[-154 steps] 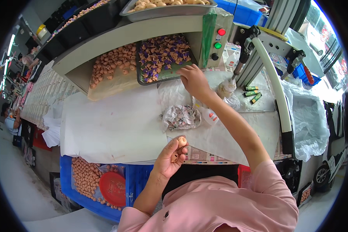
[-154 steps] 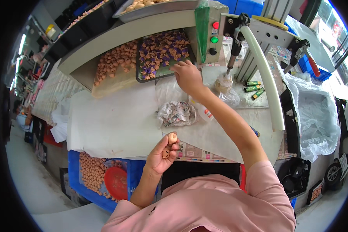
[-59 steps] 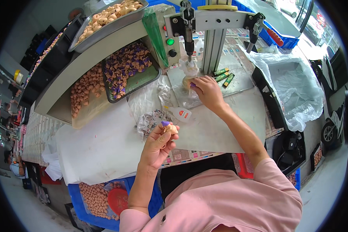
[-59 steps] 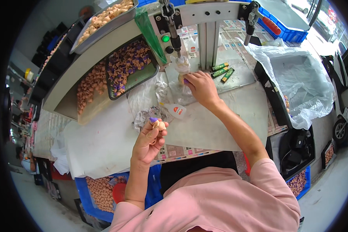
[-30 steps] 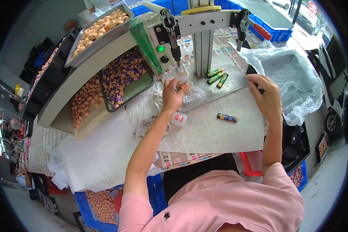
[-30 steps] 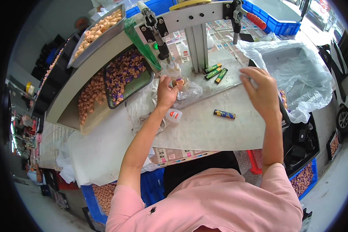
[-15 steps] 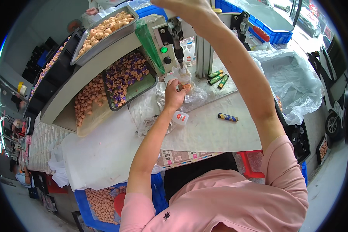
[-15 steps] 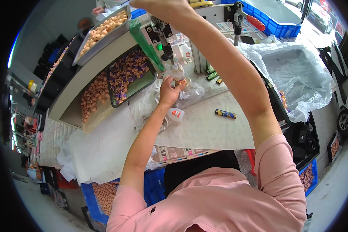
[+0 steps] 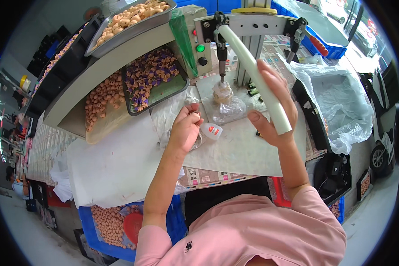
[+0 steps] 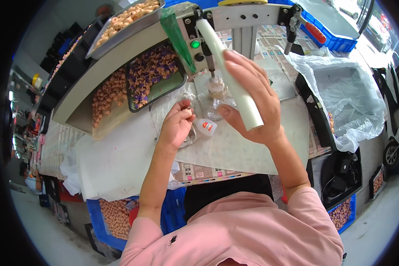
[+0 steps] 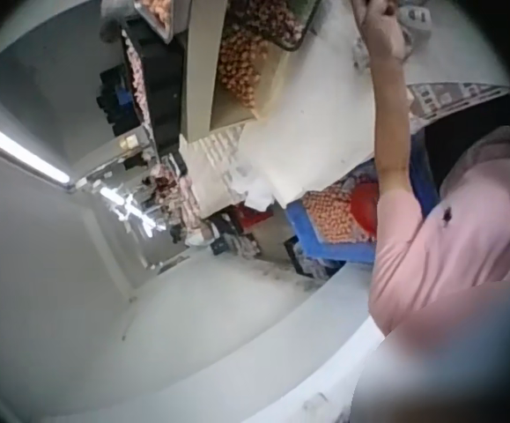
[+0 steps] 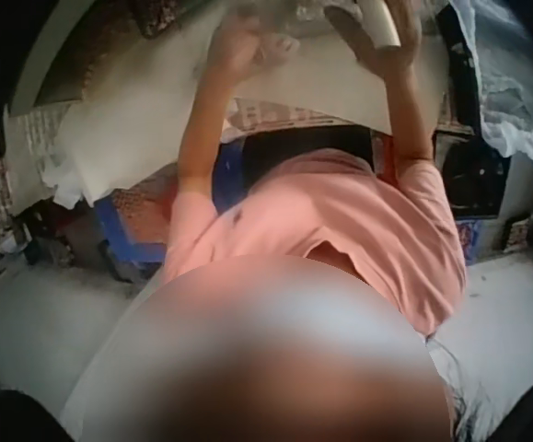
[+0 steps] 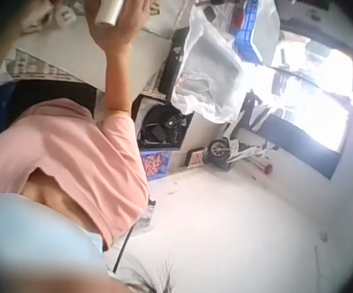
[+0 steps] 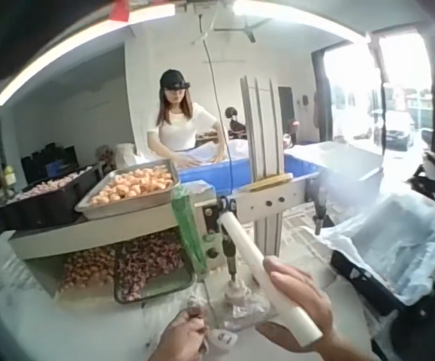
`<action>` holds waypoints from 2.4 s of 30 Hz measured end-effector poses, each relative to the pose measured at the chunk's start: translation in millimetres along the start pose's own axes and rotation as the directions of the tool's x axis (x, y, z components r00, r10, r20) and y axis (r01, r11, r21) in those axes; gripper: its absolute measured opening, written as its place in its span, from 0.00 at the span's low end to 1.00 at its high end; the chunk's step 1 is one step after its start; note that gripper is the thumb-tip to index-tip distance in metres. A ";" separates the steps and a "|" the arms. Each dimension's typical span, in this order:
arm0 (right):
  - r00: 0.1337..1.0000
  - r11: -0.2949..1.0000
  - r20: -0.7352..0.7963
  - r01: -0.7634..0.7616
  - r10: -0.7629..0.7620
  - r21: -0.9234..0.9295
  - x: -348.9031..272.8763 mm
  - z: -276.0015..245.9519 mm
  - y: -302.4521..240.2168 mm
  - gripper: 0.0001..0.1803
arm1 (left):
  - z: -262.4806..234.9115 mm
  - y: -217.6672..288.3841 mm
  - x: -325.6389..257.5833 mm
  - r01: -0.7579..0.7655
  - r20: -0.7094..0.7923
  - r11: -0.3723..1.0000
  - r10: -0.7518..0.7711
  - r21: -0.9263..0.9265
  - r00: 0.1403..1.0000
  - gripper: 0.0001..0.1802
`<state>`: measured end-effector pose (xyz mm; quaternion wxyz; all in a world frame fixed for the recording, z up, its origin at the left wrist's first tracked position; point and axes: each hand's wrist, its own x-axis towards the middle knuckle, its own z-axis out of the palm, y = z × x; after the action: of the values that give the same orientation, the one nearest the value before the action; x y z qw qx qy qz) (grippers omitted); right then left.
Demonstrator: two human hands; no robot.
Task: Assembling small clay figurines by applying glue to parts and using a pressing tool to secure them.
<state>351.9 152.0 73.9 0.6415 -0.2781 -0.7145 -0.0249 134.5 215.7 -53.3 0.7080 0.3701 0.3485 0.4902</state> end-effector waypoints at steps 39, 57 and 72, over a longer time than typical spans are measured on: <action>0.575 0.581 0.275 -0.811 0.770 0.070 -172.2 56.1 -31.4 0.18 | -62.4 -81.8 -118.4 0.140 0.030 0.924 -0.138 -0.357 0.990 0.21; 0.589 0.611 0.245 -0.791 0.770 -0.019 -171.6 52.9 -32.5 0.18 | -64.8 -84.5 -118.1 0.153 0.044 0.913 -0.148 -0.378 0.988 0.21; 0.655 0.669 0.206 -0.743 0.727 -0.003 -169.9 58.0 -37.2 0.15 | -64.6 -84.8 -119.2 0.154 0.041 0.917 -0.150 -0.367 0.988 0.20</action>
<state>287.3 81.3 -82.4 0.5363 -0.5180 -0.5988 0.2924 83.2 93.2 -142.4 0.8028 0.2054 0.2737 0.4883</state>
